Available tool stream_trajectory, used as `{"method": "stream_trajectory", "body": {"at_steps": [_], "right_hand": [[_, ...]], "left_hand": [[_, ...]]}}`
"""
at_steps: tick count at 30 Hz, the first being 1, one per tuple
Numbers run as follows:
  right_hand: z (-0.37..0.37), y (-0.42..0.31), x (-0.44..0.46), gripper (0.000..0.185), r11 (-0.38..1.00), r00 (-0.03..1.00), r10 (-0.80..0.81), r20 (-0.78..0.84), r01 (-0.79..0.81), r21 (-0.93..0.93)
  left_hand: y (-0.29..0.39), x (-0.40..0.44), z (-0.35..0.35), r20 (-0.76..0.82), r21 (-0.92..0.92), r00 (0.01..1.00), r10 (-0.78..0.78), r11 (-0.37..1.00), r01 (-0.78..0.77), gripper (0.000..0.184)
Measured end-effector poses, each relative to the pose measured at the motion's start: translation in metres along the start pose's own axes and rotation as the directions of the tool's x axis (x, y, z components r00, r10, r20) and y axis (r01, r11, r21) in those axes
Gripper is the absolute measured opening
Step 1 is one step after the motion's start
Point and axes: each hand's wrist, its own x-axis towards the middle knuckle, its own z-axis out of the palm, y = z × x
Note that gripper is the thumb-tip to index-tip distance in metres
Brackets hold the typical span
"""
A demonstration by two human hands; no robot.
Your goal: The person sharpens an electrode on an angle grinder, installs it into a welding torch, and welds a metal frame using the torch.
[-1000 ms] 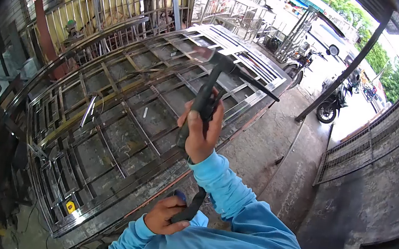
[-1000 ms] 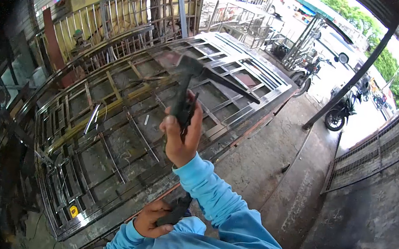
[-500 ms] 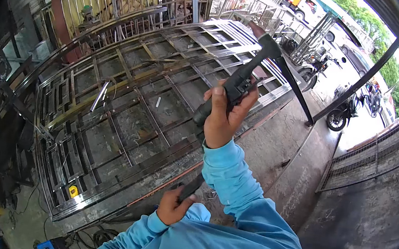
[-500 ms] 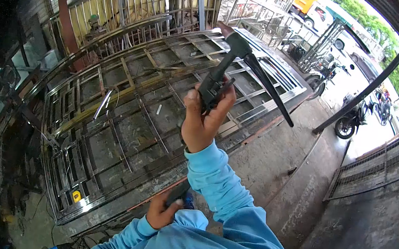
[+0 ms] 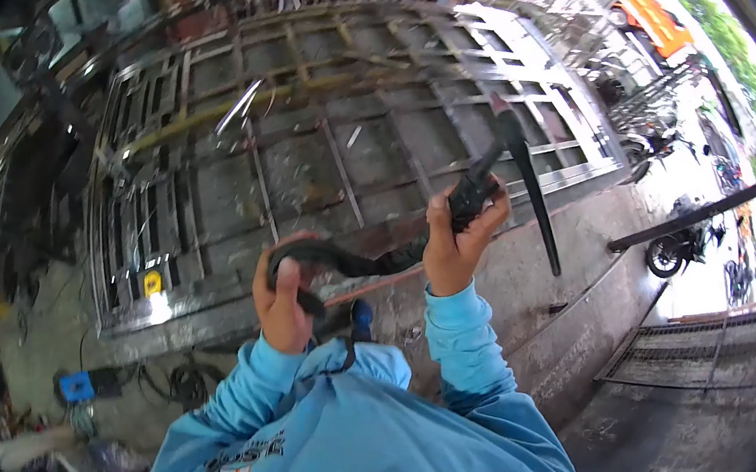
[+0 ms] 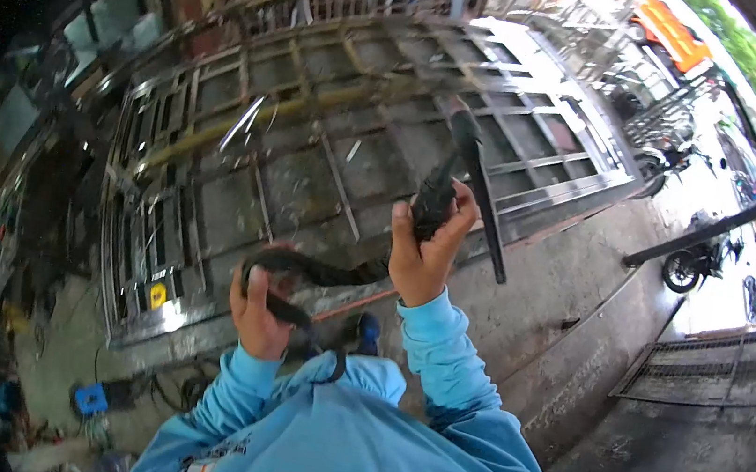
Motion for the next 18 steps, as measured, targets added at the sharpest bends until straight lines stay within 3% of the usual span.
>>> {"method": "stream_trajectory", "body": {"at_steps": [5,8,9,11,14,17,18], "right_hand": [[0.015,0.015,-0.041,0.060,0.974,0.963,0.224,0.148,-0.217,-0.063],[0.017,0.006,-0.053,0.063,0.965,0.936,0.246,0.251,-0.211,-0.158],[0.015,0.012,-0.060,0.064,0.971,0.938,0.194,0.289,-0.143,-0.190],[0.010,0.029,-0.077,0.065,0.970,0.927,0.091,0.364,0.000,-0.244],[0.017,0.016,-0.083,0.067,0.972,0.905,0.235,0.355,-0.220,-0.083],[0.025,0.001,-0.085,0.070,0.984,0.941,0.155,0.302,-0.174,0.038],[0.024,0.001,-0.086,0.072,0.986,0.932,0.157,0.327,-0.166,-0.001]], "left_hand": [[0.011,0.003,0.002,0.236,0.183,0.971,-0.041,0.983,-0.003,0.049],[0.002,0.008,0.004,0.313,-0.012,0.942,-0.120,0.991,0.130,0.052],[-0.007,0.006,0.001,0.266,-0.060,0.942,-0.204,0.972,0.227,0.053],[-0.017,0.005,0.002,0.253,-0.062,0.940,-0.229,0.966,0.252,0.051],[-0.017,0.006,0.009,0.220,-0.141,0.933,-0.285,0.937,0.319,0.035],[-0.017,0.011,0.012,0.183,-0.219,0.926,-0.329,0.905,0.365,0.019],[-0.018,0.010,0.012,0.173,-0.211,0.923,-0.342,0.903,0.374,0.018]]}}
